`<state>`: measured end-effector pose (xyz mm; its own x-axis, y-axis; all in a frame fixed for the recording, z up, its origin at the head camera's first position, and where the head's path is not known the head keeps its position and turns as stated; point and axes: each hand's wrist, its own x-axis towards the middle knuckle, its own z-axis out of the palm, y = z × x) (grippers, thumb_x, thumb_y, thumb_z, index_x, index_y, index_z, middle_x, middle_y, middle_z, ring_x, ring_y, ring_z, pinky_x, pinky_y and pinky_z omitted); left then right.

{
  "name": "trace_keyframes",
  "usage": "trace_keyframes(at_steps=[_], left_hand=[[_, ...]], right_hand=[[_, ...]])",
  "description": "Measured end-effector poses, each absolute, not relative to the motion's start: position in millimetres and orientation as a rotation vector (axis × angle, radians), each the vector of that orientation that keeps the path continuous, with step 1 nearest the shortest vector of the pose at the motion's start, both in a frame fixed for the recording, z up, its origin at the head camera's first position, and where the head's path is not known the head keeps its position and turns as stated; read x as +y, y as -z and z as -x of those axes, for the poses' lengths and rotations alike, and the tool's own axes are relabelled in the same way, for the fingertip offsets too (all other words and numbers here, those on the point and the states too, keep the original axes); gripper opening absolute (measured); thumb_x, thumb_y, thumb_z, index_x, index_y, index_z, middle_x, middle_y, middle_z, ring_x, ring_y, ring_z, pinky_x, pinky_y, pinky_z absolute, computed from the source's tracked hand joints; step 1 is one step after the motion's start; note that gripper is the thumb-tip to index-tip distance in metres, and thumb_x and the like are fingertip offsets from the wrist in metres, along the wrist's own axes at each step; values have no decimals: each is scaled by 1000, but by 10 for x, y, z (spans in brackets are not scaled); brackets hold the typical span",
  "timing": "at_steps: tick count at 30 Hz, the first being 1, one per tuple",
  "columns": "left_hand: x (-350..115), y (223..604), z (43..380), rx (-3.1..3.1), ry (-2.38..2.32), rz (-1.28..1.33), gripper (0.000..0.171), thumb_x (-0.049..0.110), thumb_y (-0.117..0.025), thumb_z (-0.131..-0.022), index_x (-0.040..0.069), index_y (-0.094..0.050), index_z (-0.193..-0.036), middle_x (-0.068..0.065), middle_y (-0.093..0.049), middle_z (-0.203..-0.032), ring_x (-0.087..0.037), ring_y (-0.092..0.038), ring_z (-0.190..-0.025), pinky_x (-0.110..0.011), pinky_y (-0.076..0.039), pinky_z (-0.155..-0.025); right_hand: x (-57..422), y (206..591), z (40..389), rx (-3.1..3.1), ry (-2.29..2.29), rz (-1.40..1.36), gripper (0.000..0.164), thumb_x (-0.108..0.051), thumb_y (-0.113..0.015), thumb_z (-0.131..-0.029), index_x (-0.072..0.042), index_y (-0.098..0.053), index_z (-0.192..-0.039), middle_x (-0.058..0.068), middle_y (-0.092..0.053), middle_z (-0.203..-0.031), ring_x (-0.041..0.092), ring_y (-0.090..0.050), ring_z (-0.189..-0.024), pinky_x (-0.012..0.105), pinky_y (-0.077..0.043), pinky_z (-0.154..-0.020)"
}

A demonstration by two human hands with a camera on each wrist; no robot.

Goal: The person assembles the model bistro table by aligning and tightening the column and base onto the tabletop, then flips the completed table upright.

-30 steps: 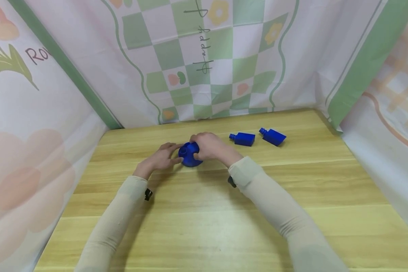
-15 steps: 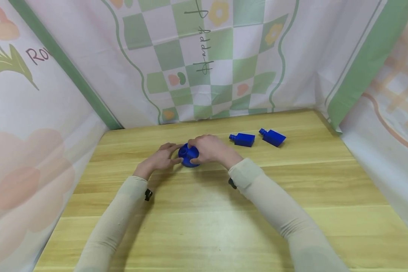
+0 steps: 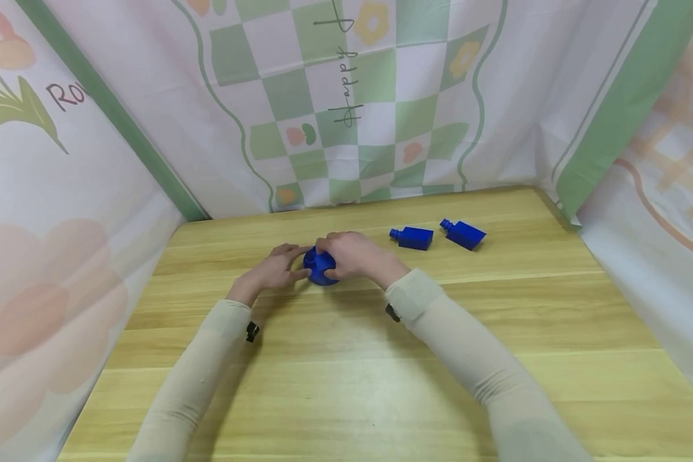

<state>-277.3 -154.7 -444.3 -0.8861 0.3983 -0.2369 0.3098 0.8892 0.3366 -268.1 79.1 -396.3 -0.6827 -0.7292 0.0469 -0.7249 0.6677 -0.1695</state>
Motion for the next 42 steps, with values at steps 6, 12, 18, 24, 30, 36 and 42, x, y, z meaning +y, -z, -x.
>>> trace_keyframes(at_steps=[6, 12, 18, 24, 30, 36, 42], left_hand=[[-1555, 4438, 2767, 2755, -428, -510, 68, 56, -52, -99, 30, -29, -158, -16, -22, -165, -37, -17, -154, -61, -30, -117], [-1553, 4444, 2769, 2751, -428, -511, 68, 56, -51, -99, 31, -28, -158, -16, -22, -165, -37, -19, -153, -62, -31, -117], [-1552, 4436, 2763, 2759, -430, -500, 68, 56, -51, -99, 30, -30, -158, -16, -25, -164, -37, -22, -152, -60, -32, -117], [-1534, 4456, 2751, 2781, -387, -519, 67, 56, -50, -100, 30, -29, -158, -17, -28, -162, -38, -23, -152, -58, -32, -118], [-1511, 4504, 2691, 2847, -345, -537, 65, 54, -50, -100, 28, -32, -157, -18, -31, -162, -38, -19, -153, -57, -26, -121], [-1474, 4521, 2649, 2881, -358, -486, 66, 58, -48, -100, 25, -33, -156, -12, -34, -160, -34, -24, -152, -54, -25, -123], [-1458, 4485, 2646, 2877, -381, -447, 69, 60, -50, -98, 25, -32, -156, -14, -32, -159, -36, -29, -149, -55, -28, -120]], right_hand=[[805, 3971, 2665, 2876, 238, 1357, 44, -34, -75, -88, -18, -64, -127, 6, -66, -115, 25, -68, -100, 43, -58, -88], [810, 3979, 2672, 2919, 191, 1364, 41, -40, -75, -87, -21, -66, -123, 2, -66, -104, 19, -67, -81, 39, -59, -74], [813, 3984, 2677, 2945, 196, 1322, 40, -43, -75, -87, -20, -67, -119, 0, -68, -103, 17, -66, -80, 37, -58, -73], [827, 4014, 2700, 2929, 257, 1275, 40, -43, -75, -86, -19, -68, -118, 0, -69, -108, 20, -68, -92, 40, -58, -80], [868, 4079, 2726, 2866, 360, 1196, 41, -42, -73, -88, -18, -66, -120, 2, -67, -113, 21, -67, -100, 43, -56, -88], [903, 4086, 2742, 2838, 374, 1170, 46, -40, -75, -87, -17, -65, -125, 4, -68, -118, 25, -67, -108, 45, -55, -94], [966, 4036, 2767, 2798, 385, 1127, 55, -40, -75, -87, -17, -60, -135, 5, -67, -123, 25, -66, -113, 46, -53, -97]])
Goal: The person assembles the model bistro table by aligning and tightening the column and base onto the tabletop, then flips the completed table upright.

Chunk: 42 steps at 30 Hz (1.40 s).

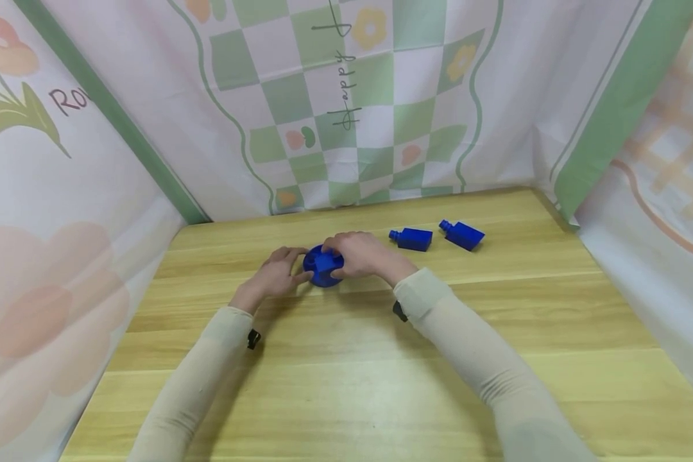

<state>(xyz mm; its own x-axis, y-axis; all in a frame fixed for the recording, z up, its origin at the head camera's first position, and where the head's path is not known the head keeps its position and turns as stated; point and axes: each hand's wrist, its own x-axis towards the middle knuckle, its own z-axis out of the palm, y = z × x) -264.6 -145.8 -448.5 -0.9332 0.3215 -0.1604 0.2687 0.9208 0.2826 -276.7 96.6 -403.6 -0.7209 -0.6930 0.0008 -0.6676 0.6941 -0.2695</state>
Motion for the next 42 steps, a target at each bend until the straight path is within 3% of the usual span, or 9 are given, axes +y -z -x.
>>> trace_keyframes(at_steps=[8, 16, 23, 31, 42], left_hand=[[-1464, 4478, 2694, 2847, -369, -444, 65, 57, -44, -102, 28, -28, -158, -19, -29, -162, -36, -21, -152, -56, -22, -123], [-1443, 4494, 2680, 2875, -376, -482, 64, 55, -45, -102, 22, -31, -154, -15, -34, -159, -34, -26, -150, -55, -21, -123], [-1439, 4505, 2678, 2872, -367, -482, 60, 53, -38, -105, 26, -27, -157, -18, -32, -160, -35, -21, -153, -54, -17, -125], [-1443, 4512, 2665, 2914, -410, -467, 58, 52, -41, -104, 20, -33, -152, -16, -40, -153, -34, -33, -146, -51, -26, -122], [-1392, 4535, 2675, 2916, -414, -462, 53, 52, -38, -105, 24, -35, -150, -17, -38, -155, -33, -31, -148, -52, -25, -122]], right_hand=[[1129, 3932, 2782, 2732, 458, 1054, 63, -32, -77, -86, -15, -55, -142, 9, -66, -130, 27, -66, -112, 47, -55, -94], [1287, 3925, 2813, 2748, 481, 979, 59, -26, -74, -88, -16, -55, -142, 10, -66, -130, 27, -66, -106, 47, -55, -89], [1391, 3932, 2852, 2765, 477, 960, 55, -27, -71, -91, -14, -55, -142, 10, -65, -130, 27, -65, -106, 47, -54, -91], [1498, 3940, 2865, 2781, 484, 946, 52, -27, -70, -92, -14, -55, -141, 11, -66, -129, 28, -65, -105, 49, -54, -90], [1557, 3990, 2879, 2798, 488, 965, 51, -28, -69, -93, -14, -56, -140, 12, -67, -127, 28, -66, -102, 48, -54, -88]])
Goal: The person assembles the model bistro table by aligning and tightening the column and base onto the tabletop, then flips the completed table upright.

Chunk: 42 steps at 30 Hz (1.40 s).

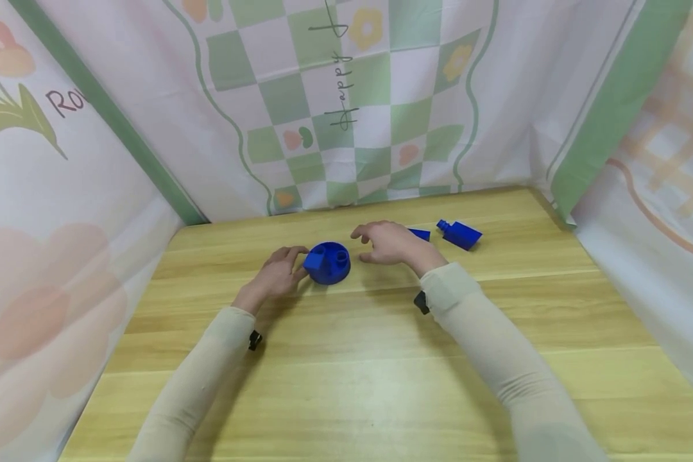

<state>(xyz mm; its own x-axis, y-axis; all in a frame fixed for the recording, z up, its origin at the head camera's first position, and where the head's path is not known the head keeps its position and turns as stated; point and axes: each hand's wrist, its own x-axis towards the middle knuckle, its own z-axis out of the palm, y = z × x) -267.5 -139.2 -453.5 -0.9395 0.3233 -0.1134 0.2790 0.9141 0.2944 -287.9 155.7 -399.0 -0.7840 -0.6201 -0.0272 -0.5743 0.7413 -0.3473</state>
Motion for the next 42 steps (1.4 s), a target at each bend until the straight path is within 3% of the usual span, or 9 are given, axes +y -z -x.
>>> trace_keyframes(at_steps=[5, 10, 13, 18, 23, 30, 37, 42], left_hand=[[-1395, 4551, 2683, 2915, -434, -473, 50, 52, -40, -104, 26, -37, -147, -18, -39, -154, -34, -33, -146, -52, -27, -121], [-1380, 4558, 2695, 2931, -394, -512, 49, 41, -41, -106, 26, -34, -152, -16, -40, -154, -32, -33, -147, -52, -29, -121], [-1372, 4551, 2679, 2928, -394, -496, 55, 37, -50, -101, 23, -34, -152, -15, -39, -155, -32, -32, -147, -50, -29, -121], [-1338, 4523, 2627, 2893, -474, -430, 70, 57, -67, -87, 21, -40, -141, -13, -38, -153, -32, -36, -143, -48, -32, -119], [-1293, 4541, 2609, 2886, -457, -431, 80, 74, -59, -84, 17, -40, -137, -15, -39, -150, -32, -38, -141, -49, -33, -118], [-1298, 4576, 2652, 2921, -355, -427, 83, 64, -47, -96, 10, -27, -155, -17, -34, -153, -34, -31, -145, -49, -26, -122], [-1341, 4611, 2686, 2909, -413, -366, 91, 72, -41, -95, 7, -22, -156, -22, -29, -158, -37, -26, -149, -49, -25, -123], [-1362, 4611, 2688, 2907, -431, -358, 89, 68, -42, -97, 5, -23, -157, -22, -28, -159, -38, -24, -150, -50, -24, -124]], right_hand=[[1585, 3993, 2869, 2800, 492, 942, 51, -27, -68, -93, -14, -56, -140, 12, -67, -127, 28, -66, -102, 48, -54, -88], [1590, 4006, 2878, 2795, 487, 949, 50, -29, -67, -94, -15, -55, -141, 11, -66, -128, 27, -66, -102, 47, -54, -88], [1600, 4009, 2880, 2795, 485, 930, 50, -30, -66, -94, -15, -55, -141, 11, -66, -128, 27, -66, -102, 47, -54, -88], [1622, 3991, 2867, 2810, 494, 907, 50, -28, -67, -94, -13, -55, -140, 13, -68, -126, 27, -67, -100, 48, -55, -88], [1630, 3988, 2863, 2816, 496, 913, 50, -29, -67, -94, -12, -56, -140, 14, -68, -125, 25, -68, -95, 48, -55, -86], [1656, 3994, 2881, 2828, 493, 871, 48, -31, -66, -95, -12, -57, -139, 15, -68, -125, 30, -67, -106, 51, -53, -93], [1699, 4020, 2897, 2853, 484, 864, 49, -30, -67, -94, -9, -57, -137, 16, -69, -123, 33, -67, -107, 53, -52, -94], [1747, 4050, 2909, 2879, 482, 841, 47, -31, -67, -94, -11, -58, -136, 14, -70, -121, 32, -66, -110, 54, -51, -95]])
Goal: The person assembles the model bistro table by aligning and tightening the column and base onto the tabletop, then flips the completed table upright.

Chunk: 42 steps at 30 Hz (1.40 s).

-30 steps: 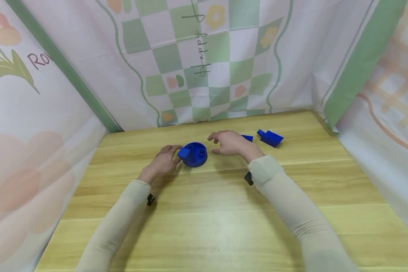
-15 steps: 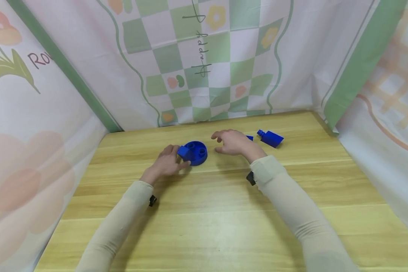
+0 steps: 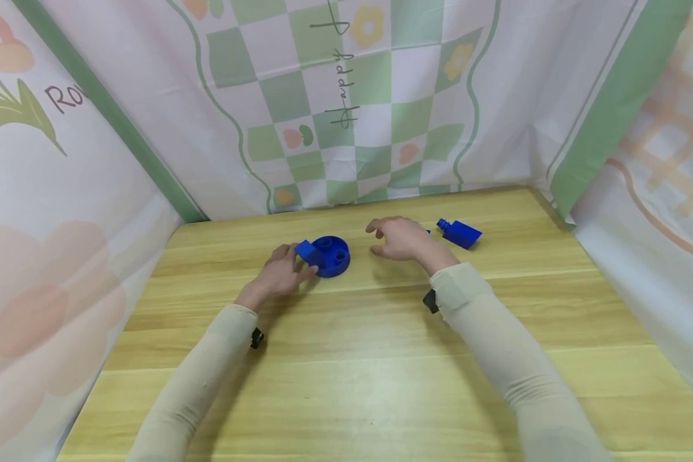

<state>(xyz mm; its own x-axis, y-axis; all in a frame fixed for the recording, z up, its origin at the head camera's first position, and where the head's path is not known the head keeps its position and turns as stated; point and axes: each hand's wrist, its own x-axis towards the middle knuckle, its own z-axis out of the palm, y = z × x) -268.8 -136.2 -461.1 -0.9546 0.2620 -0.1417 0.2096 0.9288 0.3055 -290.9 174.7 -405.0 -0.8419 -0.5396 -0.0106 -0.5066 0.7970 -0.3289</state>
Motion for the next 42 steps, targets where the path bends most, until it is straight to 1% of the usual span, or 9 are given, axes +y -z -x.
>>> trace_keyframes(at_steps=[4, 9, 12, 17, 24, 28, 36, 42], left_hand=[[-1377, 4599, 2681, 2898, -427, -364, 89, 66, -41, -98, 1, -23, -157, -23, -27, -159, -38, -24, -150, -50, -23, -124], [-1389, 4607, 2690, 2870, -453, -392, 93, 68, -42, -97, 2, -19, -158, -24, -24, -160, -39, -21, -151, -52, -23, -124], [-1389, 4597, 2709, 2877, -475, -395, 91, 65, -46, -97, 2, -21, -157, -24, -26, -160, -39, -22, -151, -53, -23, -123], [-1389, 4545, 2754, 2889, -453, -394, 87, 61, -48, -98, 0, -25, -156, -24, -30, -158, -38, -26, -150, -50, -23, -124], [-1395, 4515, 2783, 2823, -571, -351, 94, 60, -51, -97, -2, -15, -158, -24, -23, -163, -38, -19, -153, -48, -18, -126], [-1399, 4514, 2795, 2817, -595, -341, 95, 60, -52, -96, -2, -15, -158, -24, -23, -163, -37, -18, -153, -48, -17, -126], [-1397, 4499, 2811, 2808, -592, -360, 88, 54, -52, -99, -4, -19, -156, -25, -25, -162, -38, -21, -152, -48, -19, -126], [-1396, 4507, 2812, 2748, -714, -314, 93, 55, -58, -95, -2, -19, -157, -23, -22, -163, -38, -20, -153, -52, -21, -124]], right_hand=[[1793, 4052, 2913, 2886, 477, 827, 47, -31, -66, -94, -11, -58, -136, 15, -70, -120, 32, -66, -111, 53, -51, -95], [1835, 4020, 2893, 2886, 488, 806, 47, -30, -66, -95, -10, -58, -136, 15, -70, -120, 32, -66, -110, 52, -51, -96], [1861, 3996, 2887, 2892, 486, 805, 46, -29, -66, -95, -9, -58, -136, 17, -70, -120, 33, -67, -109, 53, -50, -97], [1921, 3986, 2899, 2912, 479, 775, 45, -28, -65, -95, -8, -58, -135, 17, -70, -120, 35, -66, -110, 55, -50, -97], [2001, 3990, 2936, 2950, 472, 680, 47, -31, -65, -95, -9, -58, -136, 17, -70, -120, 37, -66, -110, 56, -50, -95], [2053, 3989, 2953, 2968, 453, 629, 49, -31, -66, -93, -7, -58, -135, 18, -70, -120, 38, -65, -110, 56, -50, -94], [2147, 3997, 2965, 2956, 369, 491, 50, -29, -66, -93, -4, -57, -136, 22, -67, -124, 40, -63, -114, 58, -49, -96], [2198, 4047, 2979, 2957, 335, 453, 51, -28, -66, -93, -2, -57, -135, 24, -63, -127, 42, -60, -115, 59, -48, -96]])
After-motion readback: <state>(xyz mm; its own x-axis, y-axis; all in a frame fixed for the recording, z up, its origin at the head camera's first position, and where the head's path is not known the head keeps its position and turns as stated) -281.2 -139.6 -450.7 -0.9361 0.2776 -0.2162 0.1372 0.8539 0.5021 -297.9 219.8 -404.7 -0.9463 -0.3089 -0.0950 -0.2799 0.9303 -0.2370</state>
